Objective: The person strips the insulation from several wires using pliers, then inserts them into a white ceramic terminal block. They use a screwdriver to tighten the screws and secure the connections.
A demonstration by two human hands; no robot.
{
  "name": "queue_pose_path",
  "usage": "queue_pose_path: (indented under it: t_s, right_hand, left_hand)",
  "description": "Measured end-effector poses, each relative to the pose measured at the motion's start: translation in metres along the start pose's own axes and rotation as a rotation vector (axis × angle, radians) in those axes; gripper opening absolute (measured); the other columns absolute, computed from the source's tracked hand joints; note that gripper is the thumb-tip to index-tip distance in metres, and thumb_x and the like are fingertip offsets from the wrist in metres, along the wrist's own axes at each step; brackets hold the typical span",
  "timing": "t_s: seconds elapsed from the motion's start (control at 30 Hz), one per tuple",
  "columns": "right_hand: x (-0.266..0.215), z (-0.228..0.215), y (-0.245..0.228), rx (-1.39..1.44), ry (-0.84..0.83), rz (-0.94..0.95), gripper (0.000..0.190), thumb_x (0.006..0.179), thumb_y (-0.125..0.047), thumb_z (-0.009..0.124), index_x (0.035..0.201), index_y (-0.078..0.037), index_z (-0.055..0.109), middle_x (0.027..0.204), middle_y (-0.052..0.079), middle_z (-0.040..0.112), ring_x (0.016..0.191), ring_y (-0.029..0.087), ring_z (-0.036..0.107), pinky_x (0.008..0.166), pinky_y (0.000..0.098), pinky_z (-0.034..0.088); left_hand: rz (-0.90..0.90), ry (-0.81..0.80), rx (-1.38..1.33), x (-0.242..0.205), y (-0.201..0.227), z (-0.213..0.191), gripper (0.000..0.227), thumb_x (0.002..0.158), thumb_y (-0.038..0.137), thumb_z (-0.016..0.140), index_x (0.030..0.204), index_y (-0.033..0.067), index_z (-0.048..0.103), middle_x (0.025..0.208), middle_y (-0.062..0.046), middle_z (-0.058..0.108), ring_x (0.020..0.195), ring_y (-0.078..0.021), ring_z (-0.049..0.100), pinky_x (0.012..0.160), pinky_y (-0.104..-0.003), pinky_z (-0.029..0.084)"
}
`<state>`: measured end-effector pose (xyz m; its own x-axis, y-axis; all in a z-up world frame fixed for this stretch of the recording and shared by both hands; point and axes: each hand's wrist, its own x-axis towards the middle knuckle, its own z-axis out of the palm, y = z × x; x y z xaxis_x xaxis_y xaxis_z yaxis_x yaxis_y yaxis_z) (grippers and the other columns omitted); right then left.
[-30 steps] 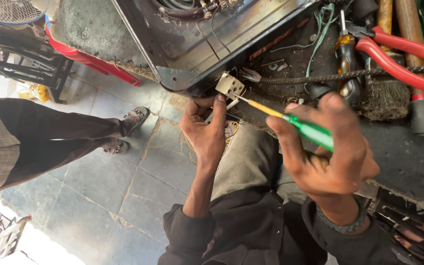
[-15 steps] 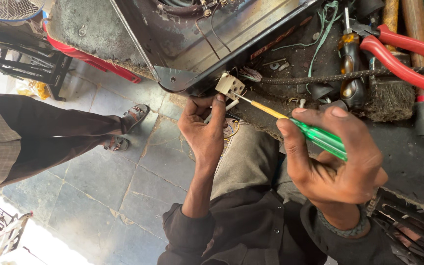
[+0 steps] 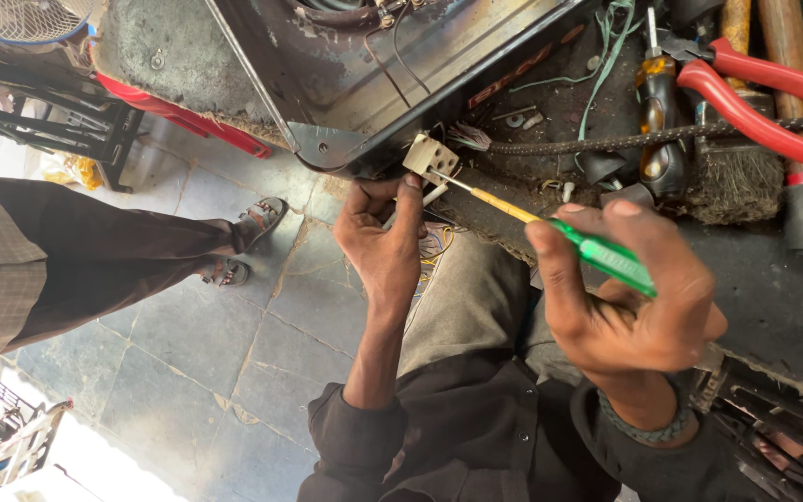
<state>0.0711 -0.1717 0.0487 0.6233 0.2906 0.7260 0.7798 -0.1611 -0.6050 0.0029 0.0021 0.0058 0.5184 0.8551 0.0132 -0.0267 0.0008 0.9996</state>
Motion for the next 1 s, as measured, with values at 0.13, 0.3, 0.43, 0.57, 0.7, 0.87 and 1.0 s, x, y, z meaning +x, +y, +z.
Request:
queue_pose_path:
  t_s: [0.13,0.3,0.43,0.57,0.7,0.87,1.0]
  right_hand:
    - [-0.013,0.007,0.004,0.013,0.106,0.092,0.047,0.106,0.001,0.085,0.134,0.006,0.048,0.119,0.022,0.066,0.093,0.024,0.078,0.078,0.0276,0.066]
    - [-0.005,0.014,0.009,0.117,0.140,0.102,0.044,0.104,0.004,0.082,0.132,0.005,0.048,0.120,0.022,0.064,0.092,0.028,0.076,0.079,0.0319,0.063]
    - [0.010,0.001,0.005,0.220,-0.128,-0.087,0.047,0.103,0.003,0.073,0.136,-0.001,0.041,0.121,0.022,0.066,0.105,0.035,0.075,0.089,0.0372,0.064]
    - [0.017,-0.003,-0.007,0.337,-0.216,0.007,0.051,0.106,0.007,0.066,0.146,-0.003,0.037,0.111,0.020,0.071,0.108,0.031,0.076,0.088,0.0336,0.064]
    - [0.020,-0.002,-0.013,0.056,-0.116,-0.071,0.063,0.091,0.003,0.079,0.139,0.001,0.038,0.100,0.025,0.075,0.096,0.029,0.078,0.065,0.0214,0.057]
    - [0.028,0.001,-0.010,0.170,-0.166,-0.146,0.065,0.101,0.003,0.075,0.150,-0.002,0.032,0.109,0.021,0.073,0.107,0.028,0.077,0.089,0.0338,0.061]
    - [0.034,0.000,-0.006,0.307,-0.244,-0.114,0.058,0.109,0.007,0.066,0.153,-0.001,0.028,0.110,0.018,0.074,0.108,0.025,0.078,0.095,0.0333,0.062]
  left_hand:
    - [-0.010,-0.005,-0.023,0.000,0.000,0.002,0.015,0.097,0.011,0.072,0.091,0.0005,0.062,0.074,-0.005,0.066,0.059,-0.0055,0.057,0.052,-0.022,0.047]
    - [-0.025,0.012,-0.024,0.000,0.001,0.002,0.015,0.097,0.011,0.072,0.091,0.0003,0.062,0.074,-0.005,0.067,0.058,-0.0055,0.056,0.052,-0.022,0.046]
    - [-0.049,0.026,-0.005,-0.002,-0.003,0.001,0.015,0.096,0.011,0.072,0.090,0.0003,0.063,0.075,-0.006,0.068,0.058,-0.0061,0.057,0.052,-0.023,0.048]
    - [0.143,0.003,0.053,0.001,-0.008,0.000,0.013,0.098,0.009,0.072,0.093,0.0010,0.064,0.088,-0.007,0.072,0.080,-0.0070,0.066,0.081,-0.024,0.058]
    - [0.164,-0.001,0.073,0.001,-0.011,-0.003,0.012,0.098,0.008,0.072,0.092,0.0019,0.064,0.090,-0.007,0.073,0.085,-0.0084,0.067,0.087,-0.026,0.057]
    - [0.105,0.007,0.084,0.001,-0.008,-0.002,0.013,0.096,0.008,0.073,0.089,0.0022,0.064,0.085,-0.006,0.072,0.079,-0.0082,0.065,0.078,-0.026,0.055]
    - [0.139,-0.007,0.065,0.001,-0.010,-0.003,0.012,0.096,0.008,0.073,0.090,0.0021,0.064,0.086,-0.004,0.073,0.081,-0.0072,0.067,0.081,-0.025,0.056]
